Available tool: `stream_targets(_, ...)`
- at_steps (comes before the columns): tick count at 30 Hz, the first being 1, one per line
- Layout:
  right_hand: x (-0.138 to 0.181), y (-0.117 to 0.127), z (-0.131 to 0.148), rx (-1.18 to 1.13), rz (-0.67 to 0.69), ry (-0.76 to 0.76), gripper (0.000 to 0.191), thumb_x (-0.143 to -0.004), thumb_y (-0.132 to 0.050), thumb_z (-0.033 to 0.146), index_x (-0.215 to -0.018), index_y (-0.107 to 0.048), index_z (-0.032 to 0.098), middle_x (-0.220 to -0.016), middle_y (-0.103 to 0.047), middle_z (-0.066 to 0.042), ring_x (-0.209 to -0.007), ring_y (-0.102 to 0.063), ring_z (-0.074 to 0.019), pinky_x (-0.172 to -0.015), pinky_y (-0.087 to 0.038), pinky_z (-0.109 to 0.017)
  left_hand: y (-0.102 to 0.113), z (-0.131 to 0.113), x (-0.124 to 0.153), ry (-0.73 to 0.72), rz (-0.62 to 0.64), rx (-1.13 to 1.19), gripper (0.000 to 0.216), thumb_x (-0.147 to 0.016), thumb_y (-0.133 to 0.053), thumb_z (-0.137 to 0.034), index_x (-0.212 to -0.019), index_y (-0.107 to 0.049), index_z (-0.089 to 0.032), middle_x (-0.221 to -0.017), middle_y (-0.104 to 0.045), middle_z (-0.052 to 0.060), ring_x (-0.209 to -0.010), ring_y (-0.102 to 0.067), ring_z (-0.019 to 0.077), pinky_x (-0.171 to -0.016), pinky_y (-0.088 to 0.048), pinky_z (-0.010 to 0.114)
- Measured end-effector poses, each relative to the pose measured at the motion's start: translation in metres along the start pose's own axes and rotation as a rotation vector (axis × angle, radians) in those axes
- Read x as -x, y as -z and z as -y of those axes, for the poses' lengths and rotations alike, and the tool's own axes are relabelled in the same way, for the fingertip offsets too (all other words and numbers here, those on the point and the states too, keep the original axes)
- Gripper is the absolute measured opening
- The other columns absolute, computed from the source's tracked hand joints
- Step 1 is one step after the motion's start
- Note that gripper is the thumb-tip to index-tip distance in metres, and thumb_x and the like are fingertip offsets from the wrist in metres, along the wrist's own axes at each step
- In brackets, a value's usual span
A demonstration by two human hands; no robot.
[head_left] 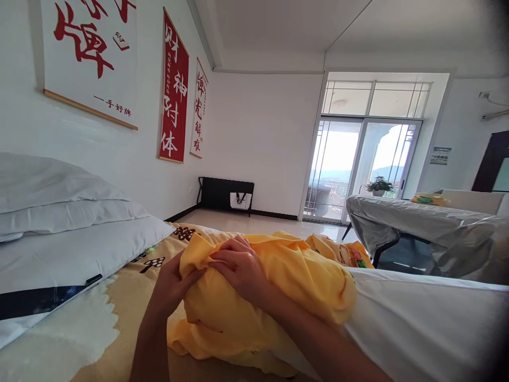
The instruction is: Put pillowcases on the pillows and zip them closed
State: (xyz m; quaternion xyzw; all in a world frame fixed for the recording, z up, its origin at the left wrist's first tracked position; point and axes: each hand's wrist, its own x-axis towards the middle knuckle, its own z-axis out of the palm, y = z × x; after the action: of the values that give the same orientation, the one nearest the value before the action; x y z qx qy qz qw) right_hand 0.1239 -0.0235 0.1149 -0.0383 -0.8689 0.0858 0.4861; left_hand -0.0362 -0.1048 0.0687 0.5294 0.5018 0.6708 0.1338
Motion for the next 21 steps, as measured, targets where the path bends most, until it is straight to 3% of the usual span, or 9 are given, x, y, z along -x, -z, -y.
stream_targets(4, -0.011, 0.025, 0.001, 0.101, 0.08, -0.054, 0.02, -0.094, -0.051, 0.028, -0.099, -0.071, 0.024, -0.096, -0.067, -0.004, -0.092, -0.056, -0.0174, -0.087, -0.04, -0.036, -0.003, -0.001, 0.0, -0.081, -0.094, 0.062, 0.026, -0.066, -0.074, -0.036, -0.078, -0.06, -0.018, -0.068, -0.055, -0.003, -0.063, -0.048, 0.0131, -0.053, -0.04, 0.02)
stream_targets(8, -0.02, 0.058, -0.012, 0.464, 0.229, -0.095, 0.031, -0.088, -0.057, 0.027, -0.118, -0.062, 0.02, -0.106, -0.067, -0.01, -0.104, -0.054, -0.0243, -0.095, -0.032, -0.044, -0.003, 0.001, -0.001, -0.099, -0.161, 0.107, 0.027, -0.063, -0.076, -0.034, -0.081, -0.062, -0.018, -0.065, -0.053, -0.004, -0.06, -0.045, 0.0116, -0.052, -0.038, 0.018)
stream_targets(10, -0.019, 0.069, -0.019, 0.524, 0.368, -0.154, 0.026, -0.088, -0.059, 0.033, -0.109, -0.065, 0.02, -0.091, -0.069, -0.008, -0.089, -0.057, -0.0219, -0.086, -0.035, -0.038, -0.002, 0.002, 0.0, -0.093, -0.187, 0.135, 0.03, -0.062, -0.077, -0.035, -0.083, -0.064, -0.018, -0.066, -0.055, -0.004, -0.061, -0.047, 0.0123, -0.052, -0.038, 0.019)
stream_targets(12, -0.016, 0.075, -0.023, 0.501, 0.461, -0.216, 0.022, -0.091, -0.053, 0.037, -0.086, -0.066, 0.021, -0.072, -0.065, -0.002, -0.069, -0.054, -0.0159, -0.068, -0.035, -0.029, -0.001, 0.003, 0.001, -0.088, -0.195, 0.139, 0.032, -0.063, -0.076, -0.038, -0.085, -0.066, -0.017, -0.069, -0.059, -0.002, -0.064, -0.05, 0.0142, -0.054, -0.041, 0.02)
stream_targets(15, -0.012, 0.08, -0.025, 0.516, 0.389, -0.225, 0.037, -0.096, -0.043, 0.035, -0.066, -0.058, 0.021, -0.064, -0.06, 0.001, -0.058, -0.046, -0.012, -0.058, -0.026, -0.026, -0.002, 0.004, 0.002, -0.077, -0.179, 0.138, 0.039, -0.064, -0.075, -0.046, -0.088, -0.069, -0.016, -0.073, -0.063, 0.002, -0.066, -0.054, 0.0171, -0.055, -0.043, 0.022)
stream_targets(21, -0.009, 0.091, -0.031, 0.673, 0.22, -0.211, 0.039, -0.098, -0.037, 0.039, -0.071, -0.06, 0.023, -0.065, -0.062, 0.001, -0.055, -0.047, -0.0122, -0.057, -0.021, -0.027, -0.002, 0.009, -0.003, 0.008, -0.066, 0.202, 0.052, -0.071, -0.068, -0.056, -0.102, -0.068, -0.014, -0.077, -0.067, 0.007, -0.073, -0.061, 0.0225, -0.059, -0.049, 0.027)
